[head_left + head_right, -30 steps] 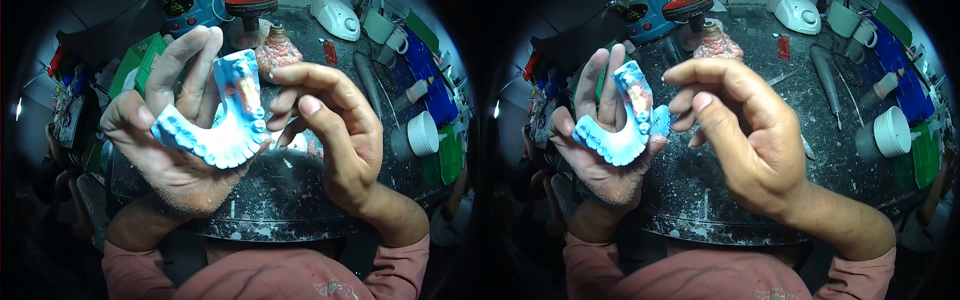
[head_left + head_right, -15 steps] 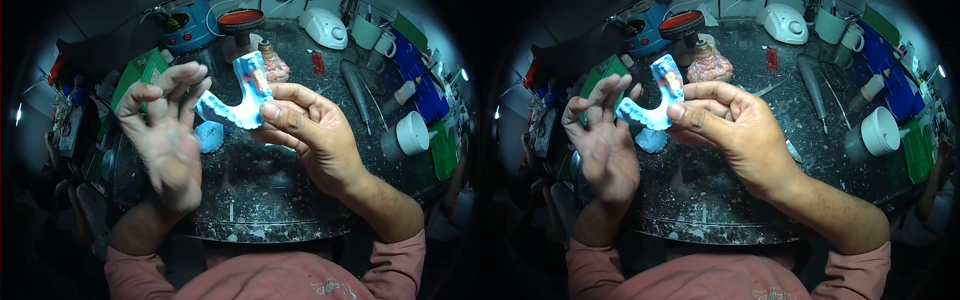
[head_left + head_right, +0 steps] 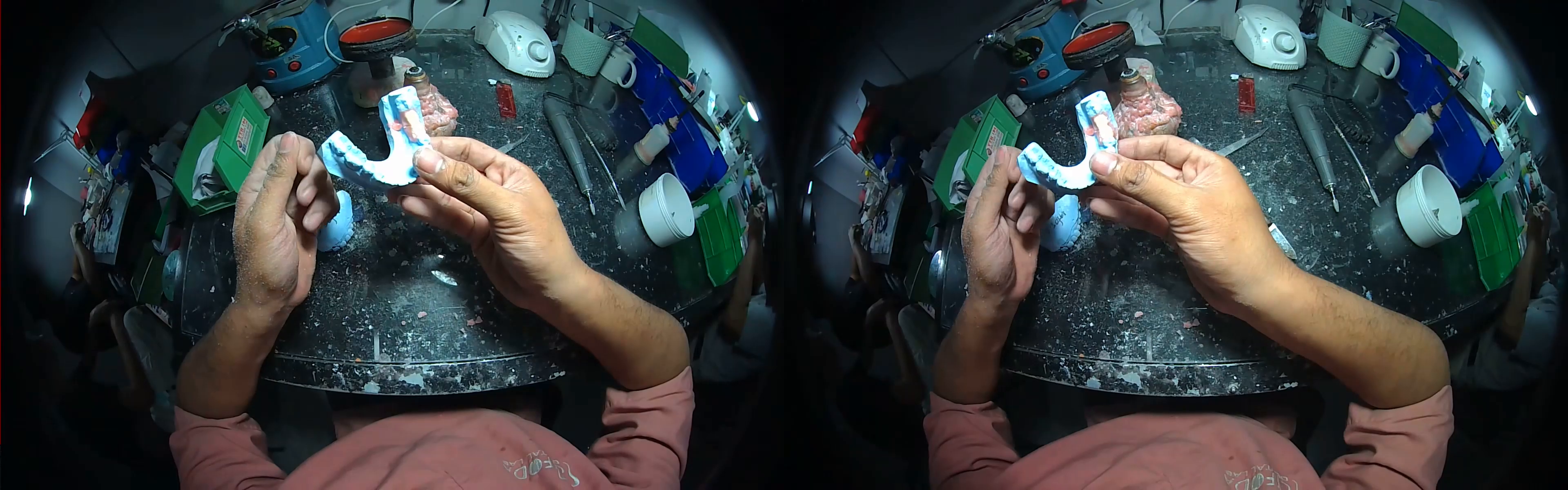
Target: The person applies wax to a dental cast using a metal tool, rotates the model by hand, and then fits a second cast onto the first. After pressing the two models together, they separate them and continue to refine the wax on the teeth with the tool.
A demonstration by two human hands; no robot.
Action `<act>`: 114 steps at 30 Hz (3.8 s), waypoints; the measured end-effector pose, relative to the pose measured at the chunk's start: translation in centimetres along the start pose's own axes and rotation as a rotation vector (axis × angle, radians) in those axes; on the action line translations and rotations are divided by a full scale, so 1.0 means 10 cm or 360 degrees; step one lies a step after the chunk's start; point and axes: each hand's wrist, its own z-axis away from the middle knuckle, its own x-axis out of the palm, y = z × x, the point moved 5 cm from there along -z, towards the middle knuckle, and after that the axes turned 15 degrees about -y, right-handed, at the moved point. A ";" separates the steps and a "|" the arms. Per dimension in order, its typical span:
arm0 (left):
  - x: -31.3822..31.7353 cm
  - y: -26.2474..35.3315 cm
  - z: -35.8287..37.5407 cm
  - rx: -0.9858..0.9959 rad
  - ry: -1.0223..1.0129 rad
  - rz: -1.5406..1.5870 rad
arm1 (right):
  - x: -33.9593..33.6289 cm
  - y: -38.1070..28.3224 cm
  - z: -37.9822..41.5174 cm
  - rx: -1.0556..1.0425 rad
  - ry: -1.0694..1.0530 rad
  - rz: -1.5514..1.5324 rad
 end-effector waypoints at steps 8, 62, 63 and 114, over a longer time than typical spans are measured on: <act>0.17 -0.02 -0.01 -0.0012 0.0085 -0.0185 | 0.02 0.00 0.01 -0.0016 0.0005 0.0007; 0.36 0.10 0.14 0.0396 -0.0077 -0.0152 | 0.38 0.02 0.13 -0.0940 -0.0645 0.1486; 0.36 0.10 0.14 0.0395 -0.0094 -0.0147 | 0.38 0.01 0.12 -0.0926 -0.0648 0.1481; 0.43 0.09 0.21 0.0380 -0.0225 0.0005 | 0.31 0.09 0.04 -0.0717 -0.0863 0.0915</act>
